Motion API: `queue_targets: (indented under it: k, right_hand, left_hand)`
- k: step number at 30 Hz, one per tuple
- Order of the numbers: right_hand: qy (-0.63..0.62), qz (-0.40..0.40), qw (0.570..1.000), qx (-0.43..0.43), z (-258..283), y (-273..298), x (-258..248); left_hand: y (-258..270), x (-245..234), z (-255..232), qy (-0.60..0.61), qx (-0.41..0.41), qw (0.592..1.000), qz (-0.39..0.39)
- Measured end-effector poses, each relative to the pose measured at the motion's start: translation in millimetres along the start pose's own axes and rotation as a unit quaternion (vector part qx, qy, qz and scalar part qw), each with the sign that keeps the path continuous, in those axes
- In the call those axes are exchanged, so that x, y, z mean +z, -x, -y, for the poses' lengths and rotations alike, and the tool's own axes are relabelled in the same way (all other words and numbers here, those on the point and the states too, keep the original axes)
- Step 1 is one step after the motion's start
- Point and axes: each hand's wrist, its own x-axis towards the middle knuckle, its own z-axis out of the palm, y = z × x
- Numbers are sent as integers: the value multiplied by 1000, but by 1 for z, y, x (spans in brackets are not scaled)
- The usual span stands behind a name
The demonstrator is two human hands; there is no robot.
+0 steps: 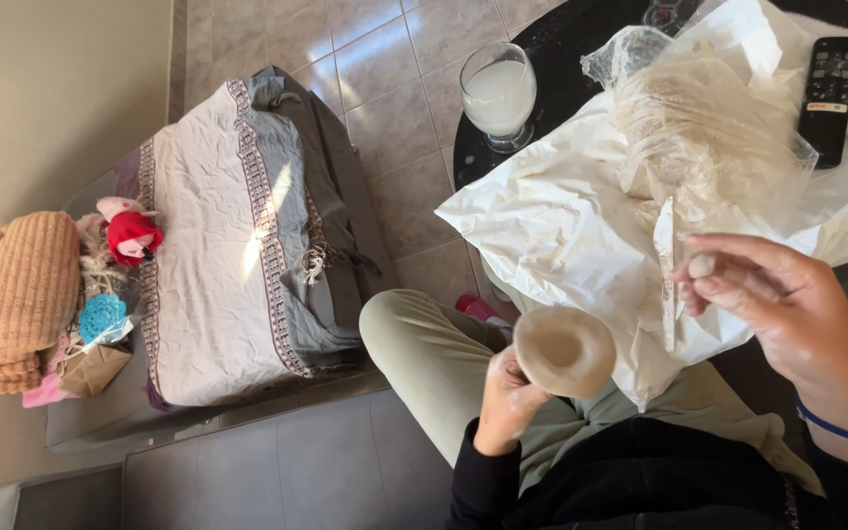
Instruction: The recorder is molding and shaping a small piece of light-colored clay using their hands while sitting down.
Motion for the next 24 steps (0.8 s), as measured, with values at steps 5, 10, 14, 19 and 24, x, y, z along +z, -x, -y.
queue_targets:
  k: [5,10,14,19,24]
  right_hand:
    - [-137,20,990,14,-41,7,-34]
    - [-125,-19,992,5,-34,12,-24]
    - [-71,-9,997,-30,-18,25,-4]
    - [-37,16,999,-19,-24,35,-1]
    - [-101,76,992,-5,0,23,27]
  left_hand:
    - [1,26,-16,73,-19,996,-41]
    - [-1,45,-40,59,21,997,-53]
    - [1,33,-5,-82,120,981,-127]
    - [9,41,-14,-176,176,952,-176]
    - [14,42,-9,-177,159,961,-145]
